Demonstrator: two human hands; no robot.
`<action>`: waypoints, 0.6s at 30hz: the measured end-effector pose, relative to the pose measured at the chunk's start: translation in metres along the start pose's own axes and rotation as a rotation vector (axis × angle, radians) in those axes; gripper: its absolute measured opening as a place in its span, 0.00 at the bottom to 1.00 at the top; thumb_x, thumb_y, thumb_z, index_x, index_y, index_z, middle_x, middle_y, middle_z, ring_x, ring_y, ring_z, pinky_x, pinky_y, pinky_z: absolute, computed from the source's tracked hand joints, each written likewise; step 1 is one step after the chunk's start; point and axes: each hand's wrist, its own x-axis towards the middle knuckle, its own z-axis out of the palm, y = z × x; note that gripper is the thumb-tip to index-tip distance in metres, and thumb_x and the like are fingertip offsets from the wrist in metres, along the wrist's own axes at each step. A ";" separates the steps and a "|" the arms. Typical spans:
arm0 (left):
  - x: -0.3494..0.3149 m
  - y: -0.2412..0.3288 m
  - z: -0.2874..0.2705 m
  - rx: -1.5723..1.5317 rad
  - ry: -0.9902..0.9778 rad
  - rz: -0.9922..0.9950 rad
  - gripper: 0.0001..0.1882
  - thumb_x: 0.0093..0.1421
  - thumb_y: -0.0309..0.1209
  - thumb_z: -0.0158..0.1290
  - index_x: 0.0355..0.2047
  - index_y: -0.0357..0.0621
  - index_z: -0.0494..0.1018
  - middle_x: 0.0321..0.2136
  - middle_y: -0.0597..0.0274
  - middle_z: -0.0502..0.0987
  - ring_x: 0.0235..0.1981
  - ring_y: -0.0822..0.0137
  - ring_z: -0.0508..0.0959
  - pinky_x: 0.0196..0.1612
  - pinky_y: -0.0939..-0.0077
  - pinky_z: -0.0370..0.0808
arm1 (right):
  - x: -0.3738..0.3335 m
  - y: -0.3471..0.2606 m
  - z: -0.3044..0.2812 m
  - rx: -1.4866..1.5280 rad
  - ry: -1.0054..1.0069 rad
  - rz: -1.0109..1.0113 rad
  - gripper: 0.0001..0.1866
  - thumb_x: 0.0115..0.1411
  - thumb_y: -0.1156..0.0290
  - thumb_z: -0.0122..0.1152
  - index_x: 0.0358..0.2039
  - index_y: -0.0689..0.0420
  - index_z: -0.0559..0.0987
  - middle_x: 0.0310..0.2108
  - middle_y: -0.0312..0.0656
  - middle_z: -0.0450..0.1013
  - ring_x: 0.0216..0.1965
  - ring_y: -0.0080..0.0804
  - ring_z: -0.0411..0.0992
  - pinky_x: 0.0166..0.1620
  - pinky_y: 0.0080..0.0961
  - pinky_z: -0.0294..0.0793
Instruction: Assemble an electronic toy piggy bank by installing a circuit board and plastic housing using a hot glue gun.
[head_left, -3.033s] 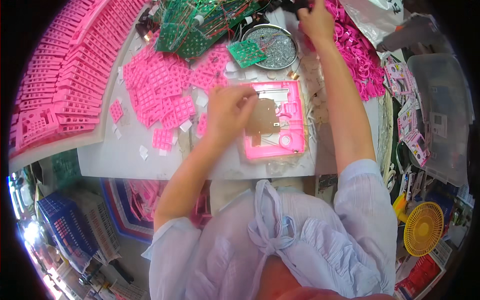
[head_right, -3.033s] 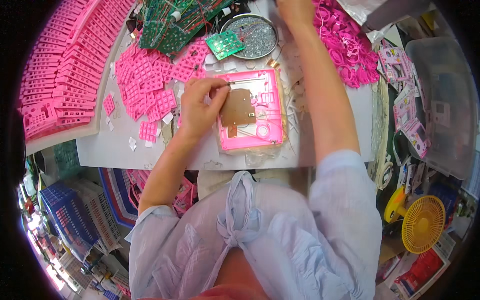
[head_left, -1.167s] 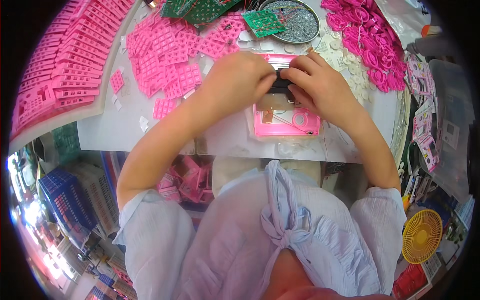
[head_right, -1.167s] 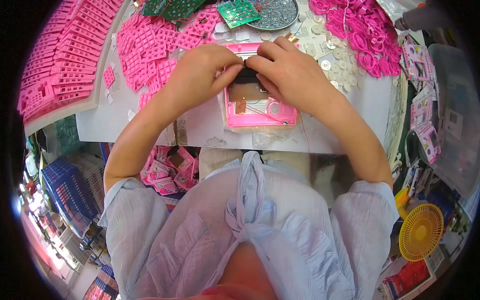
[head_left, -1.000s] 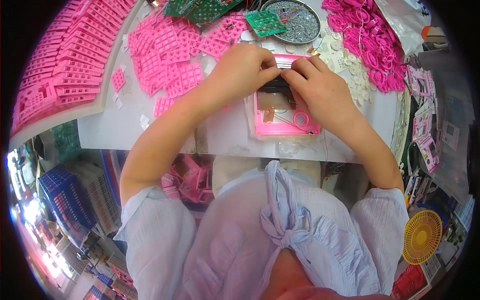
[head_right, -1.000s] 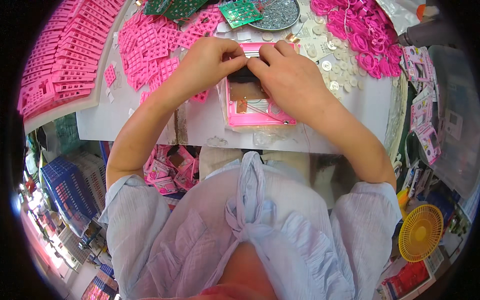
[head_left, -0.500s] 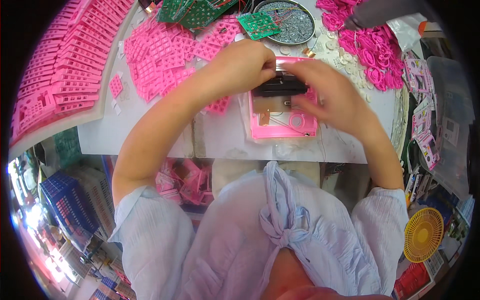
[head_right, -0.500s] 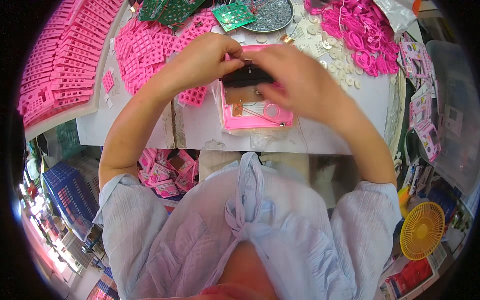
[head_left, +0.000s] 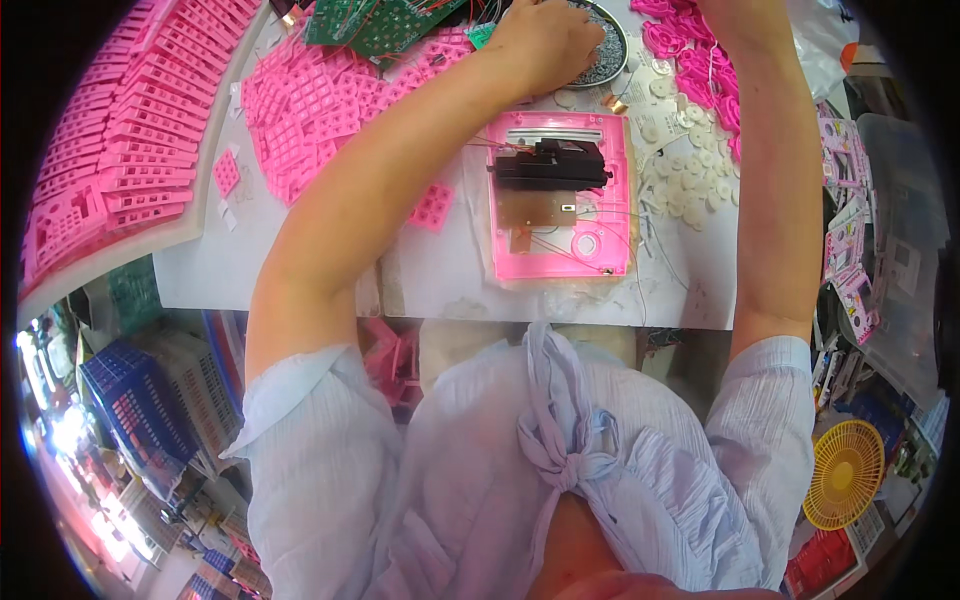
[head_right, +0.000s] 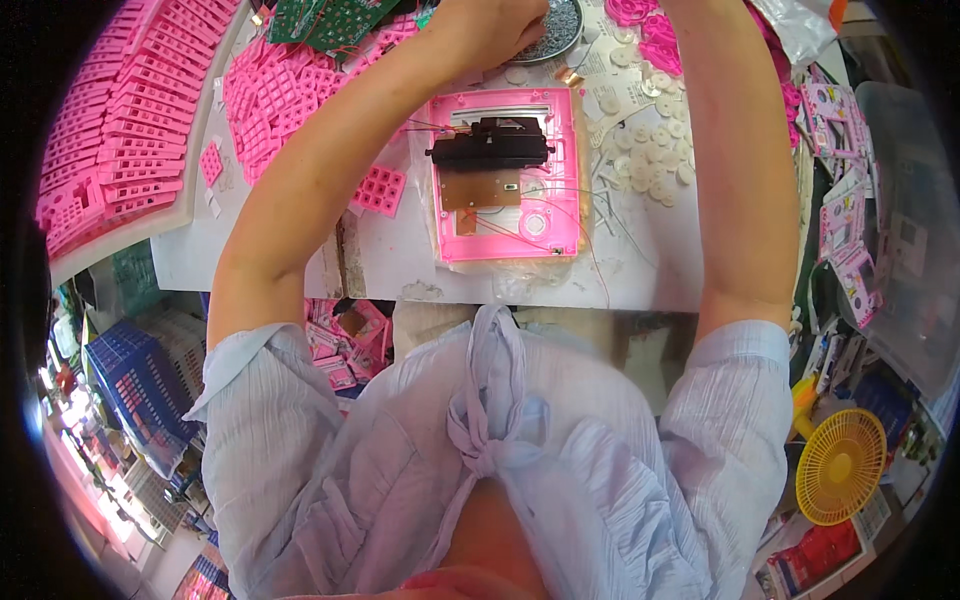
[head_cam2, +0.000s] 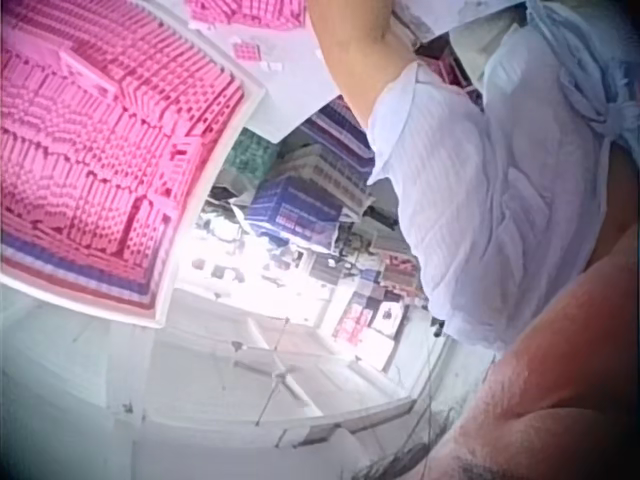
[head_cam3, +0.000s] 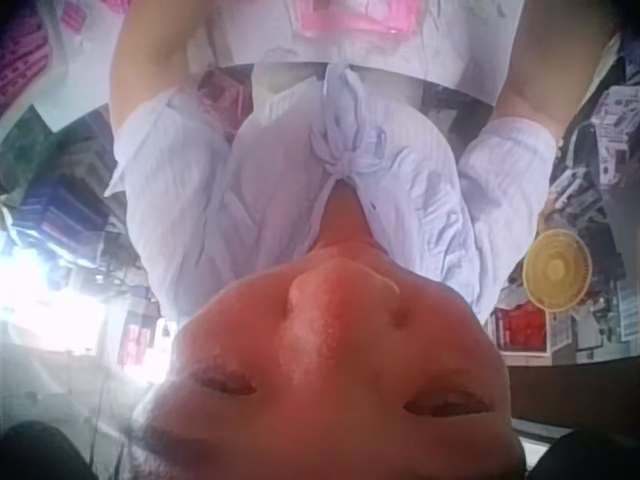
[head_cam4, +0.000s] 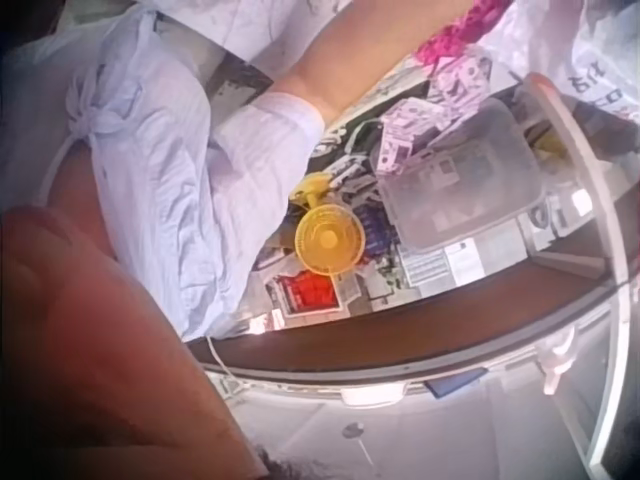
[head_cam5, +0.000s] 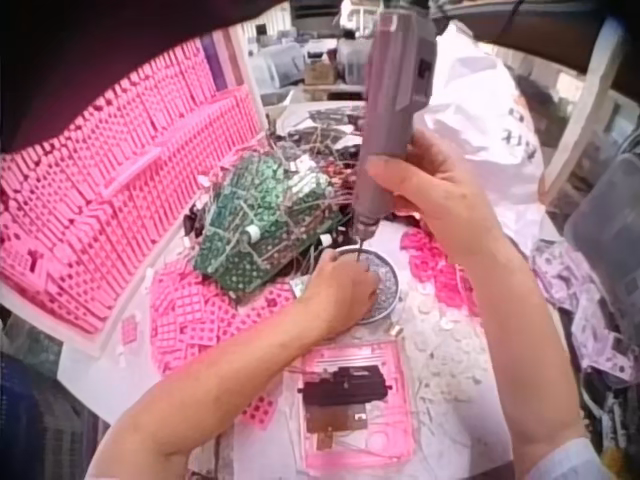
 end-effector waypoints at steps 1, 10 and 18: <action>0.000 0.000 -0.001 0.064 -0.082 -0.012 0.10 0.55 0.38 0.53 0.22 0.51 0.81 0.26 0.57 0.81 0.33 0.58 0.80 0.44 0.53 0.69 | -0.001 -0.002 0.003 -0.028 0.025 0.031 0.22 0.62 0.67 0.64 0.56 0.57 0.74 0.41 0.38 0.77 0.39 0.22 0.76 0.44 0.22 0.77; -0.045 0.018 -0.086 -0.224 0.213 -0.011 0.09 0.58 0.39 0.57 0.28 0.50 0.80 0.29 0.67 0.82 0.34 0.63 0.80 0.45 0.58 0.68 | -0.075 -0.021 0.007 0.349 0.037 -0.050 0.23 0.65 0.67 0.55 0.58 0.59 0.69 0.32 0.38 0.72 0.33 0.32 0.71 0.42 0.33 0.72; -0.122 0.074 -0.106 -0.662 0.214 -0.203 0.06 0.53 0.27 0.63 0.32 0.49 0.80 0.22 0.70 0.75 0.26 0.69 0.73 0.43 0.66 0.60 | -0.123 -0.032 0.040 0.544 -0.328 -0.234 0.18 0.67 0.65 0.50 0.56 0.53 0.68 0.20 0.32 0.61 0.20 0.25 0.59 0.29 0.30 0.65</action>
